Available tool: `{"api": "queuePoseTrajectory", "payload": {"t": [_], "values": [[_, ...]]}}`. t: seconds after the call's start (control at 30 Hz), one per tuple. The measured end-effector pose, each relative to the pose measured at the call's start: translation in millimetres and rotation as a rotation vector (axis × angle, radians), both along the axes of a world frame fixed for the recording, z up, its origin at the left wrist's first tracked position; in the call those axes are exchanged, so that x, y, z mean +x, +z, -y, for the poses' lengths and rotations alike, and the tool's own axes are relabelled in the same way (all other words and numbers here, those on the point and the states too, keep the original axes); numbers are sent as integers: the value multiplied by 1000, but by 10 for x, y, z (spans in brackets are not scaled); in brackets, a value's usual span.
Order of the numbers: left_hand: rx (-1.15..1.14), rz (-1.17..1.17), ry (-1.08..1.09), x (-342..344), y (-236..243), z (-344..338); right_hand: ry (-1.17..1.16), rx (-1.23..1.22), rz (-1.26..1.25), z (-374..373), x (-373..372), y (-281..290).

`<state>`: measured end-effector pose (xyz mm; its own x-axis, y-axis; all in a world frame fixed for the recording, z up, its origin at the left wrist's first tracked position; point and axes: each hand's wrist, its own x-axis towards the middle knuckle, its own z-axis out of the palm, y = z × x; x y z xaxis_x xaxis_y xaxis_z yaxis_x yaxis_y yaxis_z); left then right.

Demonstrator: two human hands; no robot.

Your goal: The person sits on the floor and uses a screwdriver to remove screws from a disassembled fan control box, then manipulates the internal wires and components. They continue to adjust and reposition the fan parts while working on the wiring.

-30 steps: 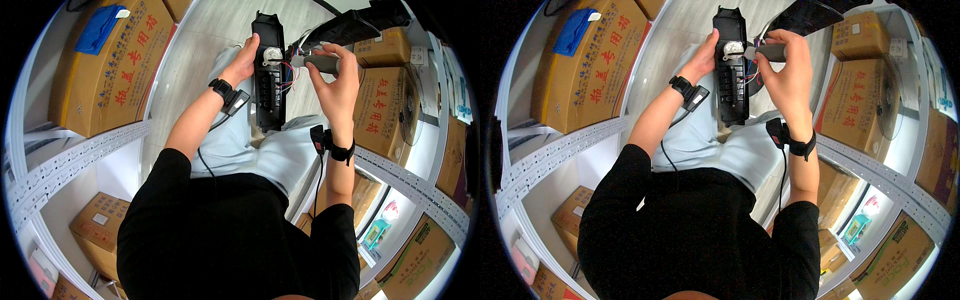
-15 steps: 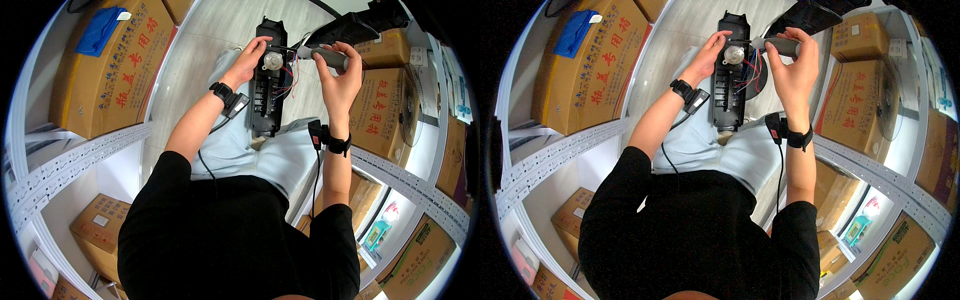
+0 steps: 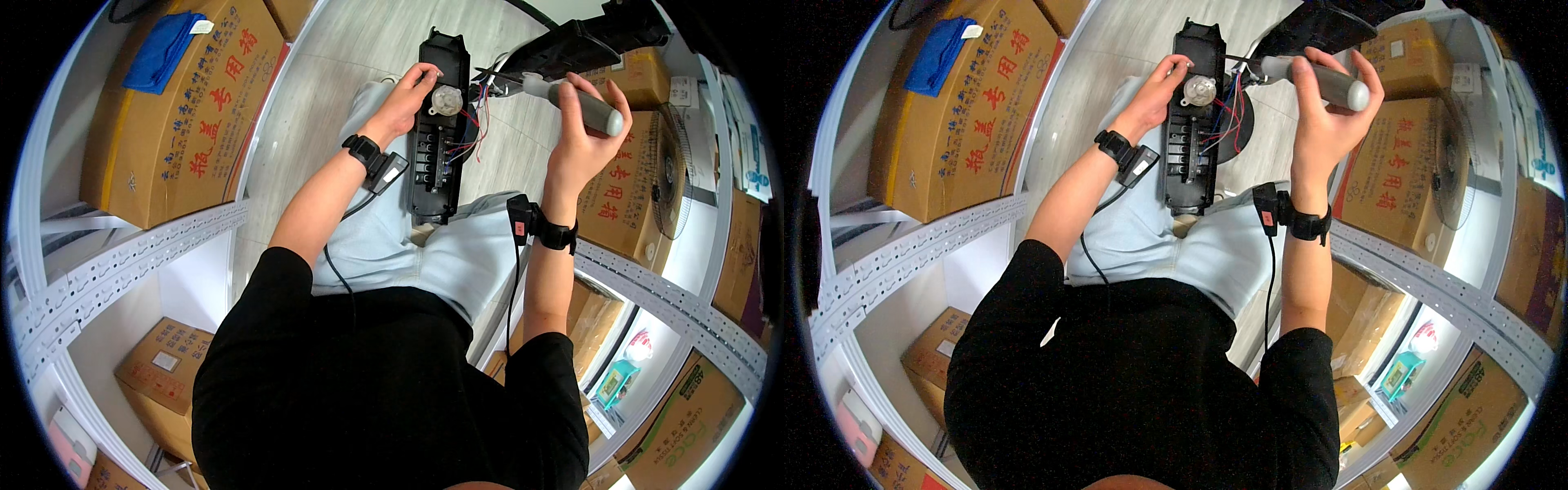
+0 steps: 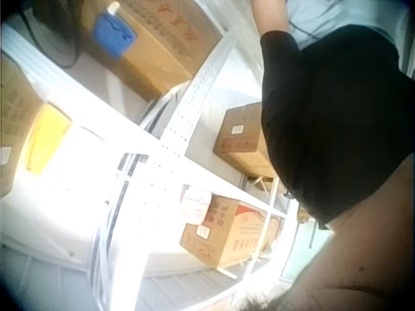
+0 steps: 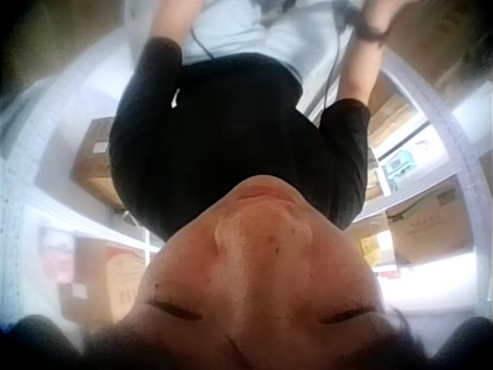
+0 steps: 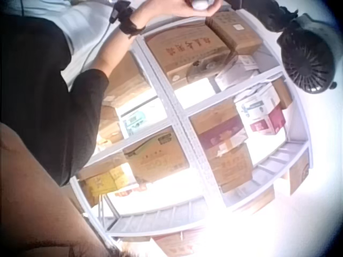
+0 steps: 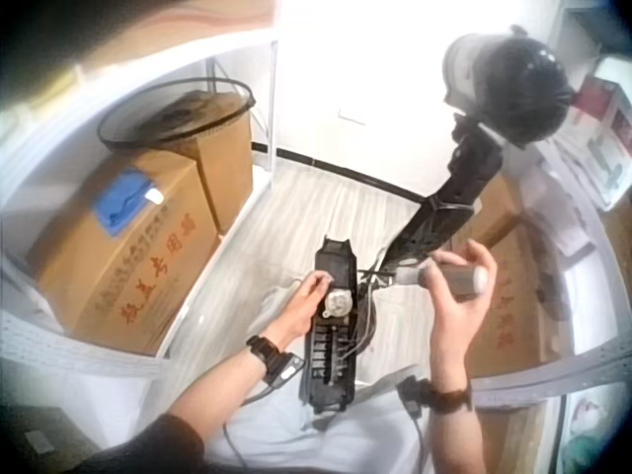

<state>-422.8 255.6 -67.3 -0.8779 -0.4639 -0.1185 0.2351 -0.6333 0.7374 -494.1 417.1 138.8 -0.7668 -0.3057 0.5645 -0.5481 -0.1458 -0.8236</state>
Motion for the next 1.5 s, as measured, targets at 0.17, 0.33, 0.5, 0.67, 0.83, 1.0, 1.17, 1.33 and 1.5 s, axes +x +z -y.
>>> {"api": "queuePoseTrajectory", "payload": {"t": [0.17, 0.33, 0.5, 0.67, 0.83, 1.0, 1.17, 1.33, 1.5], "values": [[14, 12, 12, 21, 5, 18, 134, 131, 2, 45, -34, -44], [21, -4, 15, 25, 106, -8, 221, 662, -244, 415, -56, -480], [36, 70, 2, 46, 169, -17, 231, 862, -306, 661, -131, -913], [84, 45, -35, 53, 104, 18, 214, 897, -415, 746, -135, -964], [138, 12, -44, 52, 158, 9, 273, 916, -506, 748, -214, -923], [98, -27, -55, 63, 155, 23, 204, 872, -350, 738, -266, -921], [53, -25, -56, 83, 211, 22, 46, 882, -261, 756, -405, -993], [77, -29, -108, 119, 272, 23, 10, 768, -194, 697, -387, -932], [35, -40, -104, 120, 246, 28, 70, 523, 162, 325, -388, -621]]}}
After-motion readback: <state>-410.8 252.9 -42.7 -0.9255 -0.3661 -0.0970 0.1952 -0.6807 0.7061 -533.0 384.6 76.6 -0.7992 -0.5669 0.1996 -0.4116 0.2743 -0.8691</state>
